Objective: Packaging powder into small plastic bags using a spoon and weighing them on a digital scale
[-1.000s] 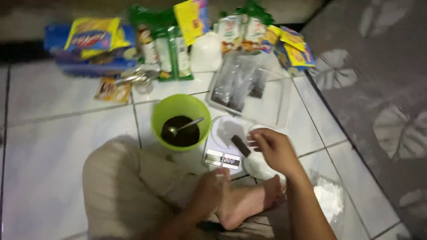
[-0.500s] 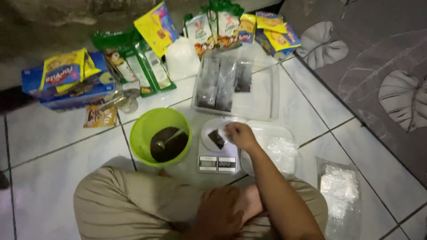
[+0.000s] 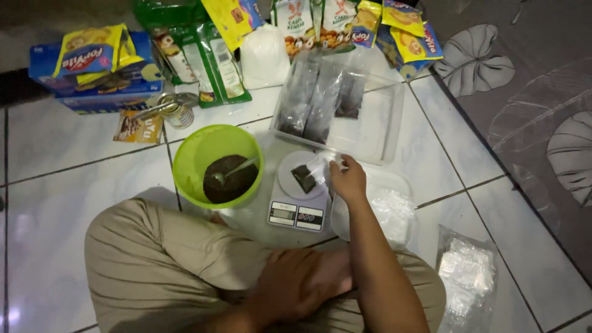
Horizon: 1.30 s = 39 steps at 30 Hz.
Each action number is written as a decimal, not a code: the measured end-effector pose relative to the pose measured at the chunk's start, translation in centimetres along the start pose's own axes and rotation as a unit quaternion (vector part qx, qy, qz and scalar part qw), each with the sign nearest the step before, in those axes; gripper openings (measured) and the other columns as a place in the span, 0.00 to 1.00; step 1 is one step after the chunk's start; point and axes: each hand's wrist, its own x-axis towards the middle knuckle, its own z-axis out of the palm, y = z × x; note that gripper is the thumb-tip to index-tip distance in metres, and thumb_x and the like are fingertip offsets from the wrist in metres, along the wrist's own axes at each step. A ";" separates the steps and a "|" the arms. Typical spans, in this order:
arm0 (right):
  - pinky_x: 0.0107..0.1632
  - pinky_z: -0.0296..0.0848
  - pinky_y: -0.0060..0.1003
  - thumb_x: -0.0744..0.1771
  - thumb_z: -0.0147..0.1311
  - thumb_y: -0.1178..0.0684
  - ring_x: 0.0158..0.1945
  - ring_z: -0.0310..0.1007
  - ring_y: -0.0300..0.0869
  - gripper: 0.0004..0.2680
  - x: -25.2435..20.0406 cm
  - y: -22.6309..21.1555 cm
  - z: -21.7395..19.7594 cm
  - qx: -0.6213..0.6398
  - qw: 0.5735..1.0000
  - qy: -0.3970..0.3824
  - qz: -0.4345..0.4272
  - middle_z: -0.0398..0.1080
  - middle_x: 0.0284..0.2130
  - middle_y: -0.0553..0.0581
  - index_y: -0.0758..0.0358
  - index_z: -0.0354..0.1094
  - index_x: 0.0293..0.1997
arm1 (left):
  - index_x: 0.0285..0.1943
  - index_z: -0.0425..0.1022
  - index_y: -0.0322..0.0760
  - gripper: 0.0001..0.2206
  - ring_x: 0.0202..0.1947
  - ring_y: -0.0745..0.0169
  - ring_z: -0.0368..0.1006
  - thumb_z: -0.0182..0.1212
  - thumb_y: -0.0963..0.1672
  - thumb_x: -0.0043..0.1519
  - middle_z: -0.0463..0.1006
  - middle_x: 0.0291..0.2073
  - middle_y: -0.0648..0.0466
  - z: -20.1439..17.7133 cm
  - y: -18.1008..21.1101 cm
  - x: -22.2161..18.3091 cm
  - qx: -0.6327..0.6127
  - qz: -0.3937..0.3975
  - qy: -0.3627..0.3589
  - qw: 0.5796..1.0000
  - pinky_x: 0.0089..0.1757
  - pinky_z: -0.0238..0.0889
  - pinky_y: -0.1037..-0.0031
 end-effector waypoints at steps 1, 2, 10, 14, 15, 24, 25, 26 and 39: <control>0.60 0.69 0.45 0.64 0.52 0.37 0.57 0.74 0.50 0.25 -0.1 0.1 -0.1 0.003 1.000 -0.006 0.014 0.71 0.59 0.59 0.57 0.65 0.67 | 0.54 0.72 0.40 0.21 0.46 0.44 0.73 0.48 0.54 0.61 0.78 0.45 0.49 -0.4 0.3 0.2 -0.009 -0.016 -0.029 0.999 0.46 0.56 0.51; 0.60 0.69 0.45 0.64 0.52 0.37 0.57 0.74 0.50 0.25 0.1 0.4 -0.1 0.002 1.000 -0.009 0.014 0.71 0.59 0.59 0.57 0.65 0.67 | 0.54 0.72 0.40 0.21 0.46 0.44 0.73 0.48 0.54 0.61 0.78 0.45 0.49 -0.2 0.2 0.1 -0.011 -0.020 -0.029 0.999 0.46 0.56 0.51; 0.62 0.67 0.41 0.65 0.54 0.38 0.55 0.76 0.45 0.22 -0.3 0.5 -0.3 0.008 0.999 -0.001 0.042 0.72 0.59 0.56 0.54 0.67 0.65 | 0.52 0.72 0.39 0.23 0.48 0.46 0.73 0.47 0.57 0.62 0.79 0.48 0.49 0.2 0.0 -0.3 0.015 -0.017 -0.025 0.999 0.49 0.54 0.52; 0.61 0.68 0.40 0.65 0.53 0.37 0.54 0.76 0.44 0.23 -0.7 0.3 -0.5 0.008 0.999 0.000 0.041 0.72 0.59 0.56 0.54 0.67 0.65 | 0.56 0.72 0.38 0.24 0.49 0.44 0.73 0.46 0.56 0.62 0.79 0.51 0.47 1.0 -0.4 -0.7 0.004 -0.015 -0.009 1.000 0.48 0.55 0.50; 0.62 0.67 0.40 0.65 0.53 0.37 0.55 0.75 0.45 0.23 -0.7 0.3 -0.5 0.005 0.999 -0.003 0.042 0.72 0.59 0.56 0.53 0.67 0.66 | 0.58 0.72 0.36 0.26 0.51 0.43 0.72 0.47 0.56 0.61 0.78 0.53 0.45 1.3 -0.6 -0.8 0.005 -0.015 -0.013 1.000 0.50 0.54 0.49; 0.62 0.68 0.41 0.66 0.52 0.39 0.57 0.74 0.45 0.22 -2.0 -1.1 -1.4 0.017 0.998 -0.015 0.058 0.70 0.61 0.56 0.53 0.65 0.67 | 0.56 0.73 0.36 0.25 0.50 0.43 0.73 0.48 0.56 0.62 0.79 0.51 0.45 1.1 -0.4 -0.7 0.011 -0.011 -0.002 1.000 0.49 0.55 0.51; 0.61 0.68 0.40 0.66 0.53 0.39 0.56 0.75 0.44 0.22 -1.7 -0.7 -1.1 0.015 0.998 -0.010 0.053 0.71 0.60 0.56 0.53 0.66 0.66 | 0.57 0.73 0.36 0.25 0.51 0.43 0.72 0.48 0.56 0.62 0.78 0.52 0.45 1.2 -0.5 -0.7 0.016 -0.019 -0.017 1.000 0.50 0.54 0.50; 0.61 0.68 0.40 0.66 0.53 0.39 0.56 0.75 0.44 0.22 -1.8 -0.7 -1.2 0.015 0.998 -0.010 0.054 0.71 0.60 0.56 0.53 0.66 0.66 | 0.57 0.73 0.36 0.25 0.51 0.43 0.72 0.48 0.56 0.62 0.78 0.52 0.45 1.3 -0.6 -0.8 0.016 -0.019 -0.017 1.000 0.50 0.54 0.50; 0.62 0.67 0.41 0.66 0.51 0.37 0.57 0.75 0.44 0.23 -1.7 -0.6 -1.2 0.001 0.998 -0.019 0.058 0.71 0.60 0.55 0.53 0.65 0.67 | 0.56 0.74 0.35 0.24 0.49 0.44 0.73 0.49 0.56 0.62 0.79 0.51 0.45 1.2 -0.5 -0.8 0.016 -0.003 0.024 1.000 0.50 0.55 0.52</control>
